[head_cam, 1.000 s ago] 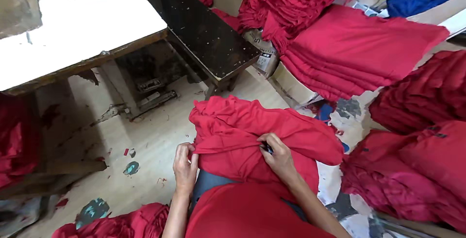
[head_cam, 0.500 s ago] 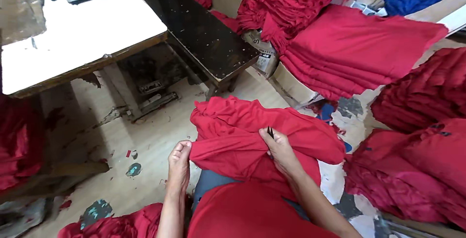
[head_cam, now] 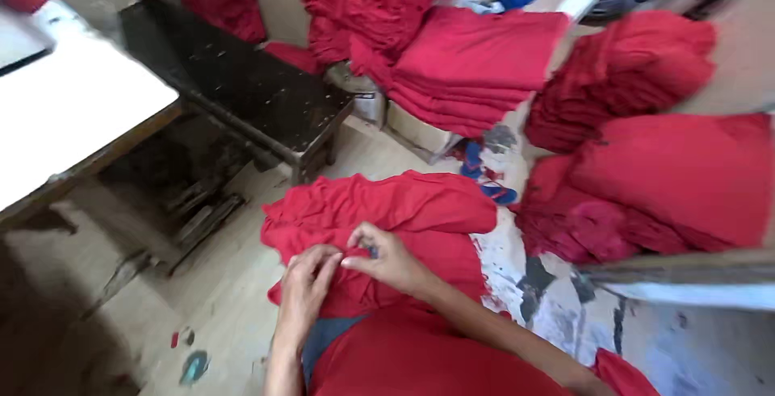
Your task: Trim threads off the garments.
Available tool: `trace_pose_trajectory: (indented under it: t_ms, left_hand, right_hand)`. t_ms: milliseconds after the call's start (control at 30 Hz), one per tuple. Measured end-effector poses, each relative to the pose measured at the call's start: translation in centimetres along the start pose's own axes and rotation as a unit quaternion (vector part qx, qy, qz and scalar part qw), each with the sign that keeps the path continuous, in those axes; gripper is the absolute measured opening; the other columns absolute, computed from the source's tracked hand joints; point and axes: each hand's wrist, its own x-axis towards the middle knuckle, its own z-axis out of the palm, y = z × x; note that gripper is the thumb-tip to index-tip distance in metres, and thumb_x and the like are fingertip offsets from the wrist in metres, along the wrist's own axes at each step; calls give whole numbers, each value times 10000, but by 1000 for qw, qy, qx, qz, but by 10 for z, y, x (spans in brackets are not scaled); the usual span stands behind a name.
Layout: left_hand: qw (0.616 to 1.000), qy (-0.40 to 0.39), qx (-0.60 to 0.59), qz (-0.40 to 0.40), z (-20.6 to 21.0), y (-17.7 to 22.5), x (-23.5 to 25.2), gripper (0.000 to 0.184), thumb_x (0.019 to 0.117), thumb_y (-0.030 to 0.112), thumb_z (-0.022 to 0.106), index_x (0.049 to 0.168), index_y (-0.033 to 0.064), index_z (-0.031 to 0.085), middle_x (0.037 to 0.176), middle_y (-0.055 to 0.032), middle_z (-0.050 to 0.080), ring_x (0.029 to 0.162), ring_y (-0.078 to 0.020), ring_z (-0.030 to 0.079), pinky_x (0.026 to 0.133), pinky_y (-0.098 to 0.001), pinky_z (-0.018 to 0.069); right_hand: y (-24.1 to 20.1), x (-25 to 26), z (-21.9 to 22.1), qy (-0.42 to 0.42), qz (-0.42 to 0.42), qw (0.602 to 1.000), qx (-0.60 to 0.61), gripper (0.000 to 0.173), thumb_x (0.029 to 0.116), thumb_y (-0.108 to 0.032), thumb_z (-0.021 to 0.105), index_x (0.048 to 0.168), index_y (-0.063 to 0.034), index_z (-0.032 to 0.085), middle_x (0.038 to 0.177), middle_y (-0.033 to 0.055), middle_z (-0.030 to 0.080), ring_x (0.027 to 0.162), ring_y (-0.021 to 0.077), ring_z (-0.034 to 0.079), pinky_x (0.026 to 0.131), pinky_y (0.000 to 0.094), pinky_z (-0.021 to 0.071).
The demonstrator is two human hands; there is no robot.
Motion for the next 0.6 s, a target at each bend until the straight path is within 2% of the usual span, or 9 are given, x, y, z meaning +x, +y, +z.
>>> trace_pose_trajectory:
  t_ms: [67, 133, 233, 300, 333, 400, 467, 533, 600]
  left_hand:
    - [996, 51, -64, 33, -3, 8, 8, 180, 1022, 116, 555, 1048, -20, 669, 841, -6, 685, 704, -72, 655, 665, -277, 586]
    - [985, 89, -131, 64, -12, 13, 13, 125, 1039, 86, 513, 1099, 17, 598, 829, 77, 643, 665, -13, 624, 603, -207, 565]
    - [987, 18, -130, 89, -17, 8, 16, 183, 1023, 212, 579, 1192, 141, 583, 1045, 104, 662, 942, -17, 644, 828, -217, 556]
    - [986, -103, -111, 68, -10, 4, 13, 532, 930, 320, 718, 1371, 93, 527, 1284, 6, 651, 1200, -93, 601, 1024, -308, 509]
    - [985, -144, -85, 53, -5, 1, 11, 618, 890, 315, 760, 1396, 52, 521, 1260, -18, 666, 1177, -95, 615, 1020, -325, 515]
    - [987, -150, -28, 43, 2, -2, 8, 385, 869, 252, 759, 1180, 33, 695, 1057, -32, 733, 1004, -104, 676, 926, -377, 537]
    - [991, -105, -9, 79, -2, 1, 8, 166, 911, 199, 706, 972, 51, 749, 929, 16, 716, 895, -9, 650, 853, -228, 547]
    - [993, -24, -46, 109, -10, 8, 7, 108, 946, 117, 668, 964, 25, 723, 919, 39, 712, 871, 39, 647, 811, -165, 552]
    - [984, 80, -91, 133, -15, 11, 8, 88, 995, 108, 606, 1021, 146, 682, 937, 176, 694, 870, 94, 633, 788, -128, 542]
  right_hand:
    - [-5, -11, -5, -26, 43, 997, -64, 277, 983, -169, 641, 1184, 20, 621, 938, 166, 666, 837, 263, 646, 777, 450, 537]
    - [-2, -23, -6, -28, 63, 994, -89, 252, 1004, -148, 597, 1192, 16, 633, 945, 191, 695, 863, 320, 691, 793, 514, 557]
    - [0, -36, -6, 13, 33, 999, -27, 246, 1027, -149, 579, 1192, 29, 621, 877, 173, 675, 768, 269, 660, 730, 455, 550]
    - [-3, -36, -6, 38, -8, 999, 39, 224, 1030, -131, 574, 1169, 40, 613, 877, 152, 672, 756, 208, 644, 717, 386, 543]
    - [-5, -34, -6, 45, -26, 996, 68, 221, 1028, -127, 573, 1163, 45, 604, 886, 148, 670, 766, 190, 640, 723, 366, 539]
    - [-5, -30, -5, 55, -52, 992, 104, 246, 999, -125, 626, 1165, 50, 581, 866, 135, 652, 752, 165, 621, 706, 337, 528]
    - [-1, -27, -5, 49, -53, 994, 87, 348, 946, -147, 715, 1192, 50, 567, 852, 140, 634, 745, 183, 604, 696, 353, 515]
    - [-2, -31, -5, 27, -10, 999, -16, 341, 950, -149, 707, 1216, 29, 588, 875, 175, 661, 780, 280, 655, 722, 461, 545]
    - [-4, -36, -3, -3, 61, 988, -144, 272, 961, -121, 645, 1208, -10, 620, 894, 200, 695, 837, 370, 699, 750, 567, 548]
